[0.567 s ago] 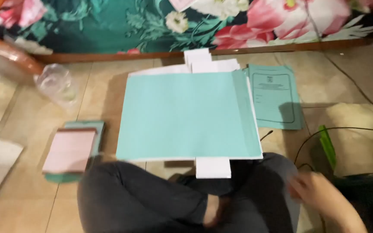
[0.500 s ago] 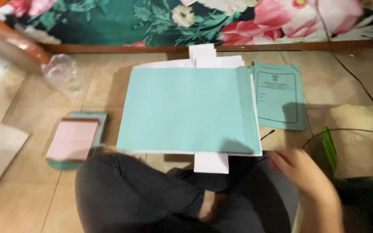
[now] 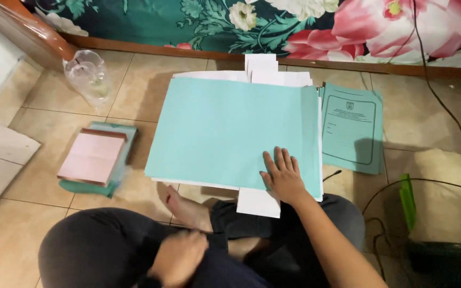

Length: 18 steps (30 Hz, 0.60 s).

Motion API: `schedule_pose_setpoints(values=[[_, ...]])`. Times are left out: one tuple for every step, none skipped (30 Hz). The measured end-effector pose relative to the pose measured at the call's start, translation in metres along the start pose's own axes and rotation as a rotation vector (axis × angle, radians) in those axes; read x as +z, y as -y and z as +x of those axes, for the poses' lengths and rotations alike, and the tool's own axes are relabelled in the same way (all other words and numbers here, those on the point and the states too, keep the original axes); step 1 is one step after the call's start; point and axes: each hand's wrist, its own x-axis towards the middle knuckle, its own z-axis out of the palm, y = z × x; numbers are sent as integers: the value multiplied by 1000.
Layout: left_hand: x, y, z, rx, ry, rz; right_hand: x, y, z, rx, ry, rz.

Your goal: A person is sorting through green paper folders and organizing them into a larger light blue folder while sitting on the floor.

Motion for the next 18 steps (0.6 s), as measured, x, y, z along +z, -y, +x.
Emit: schedule_pose_setpoints(values=[[-24, 3, 17, 7, -200, 233, 5, -4, 4, 14, 142, 7], [-22, 3, 22, 15, -209, 234, 2, -6, 5, 16, 134, -1], [-22, 4, 27, -8, -89, 91, -1, -6, 6, 25, 190, 9], [-22, 7, 30, -30, 35, -54, -2, -4, 5, 35, 250, 21], [-32, 10, 50, -22, 31, -55, -4, -6, 12, 39, 246, 14], [-40, 11, 68, 28, 0, -52, -5, -7, 13, 56, 325, -16], [-48, 13, 86, 77, -31, -50, -6, -8, 14, 74, 405, -45], [-49, 35, 117, 92, -26, -56, -18, 0, 18, 90, 405, -51], [-49, 56, 149, 86, -223, 107, -32, 8, 21, 162, 546, -42], [-53, 76, 185, 86, -429, 271, -47, 14, 29, 237, 676, -32], [-54, 97, 193, 107, -434, 267, -46, 14, 30, 256, 665, -39], [-56, 117, 204, -144, -281, 243, -45, 12, 31, 249, 682, -10], [-56, 135, 215, -392, -124, 216, -44, 10, 30, 243, 697, 18], [-65, 135, 211, -375, -131, 208, -45, 13, 32, 257, 691, 6], [-73, 134, 207, -370, -121, 174, -46, 16, 32, 292, 681, 23], [-78, 132, 199, -375, -107, 139, -45, 18, 31, 320, 678, 44], [-73, 137, 205, -369, -109, 130, -47, 15, 35, 325, 678, 34], [-65, 142, 205, -359, -212, 148, -47, 14, 36, 311, 646, 118]])
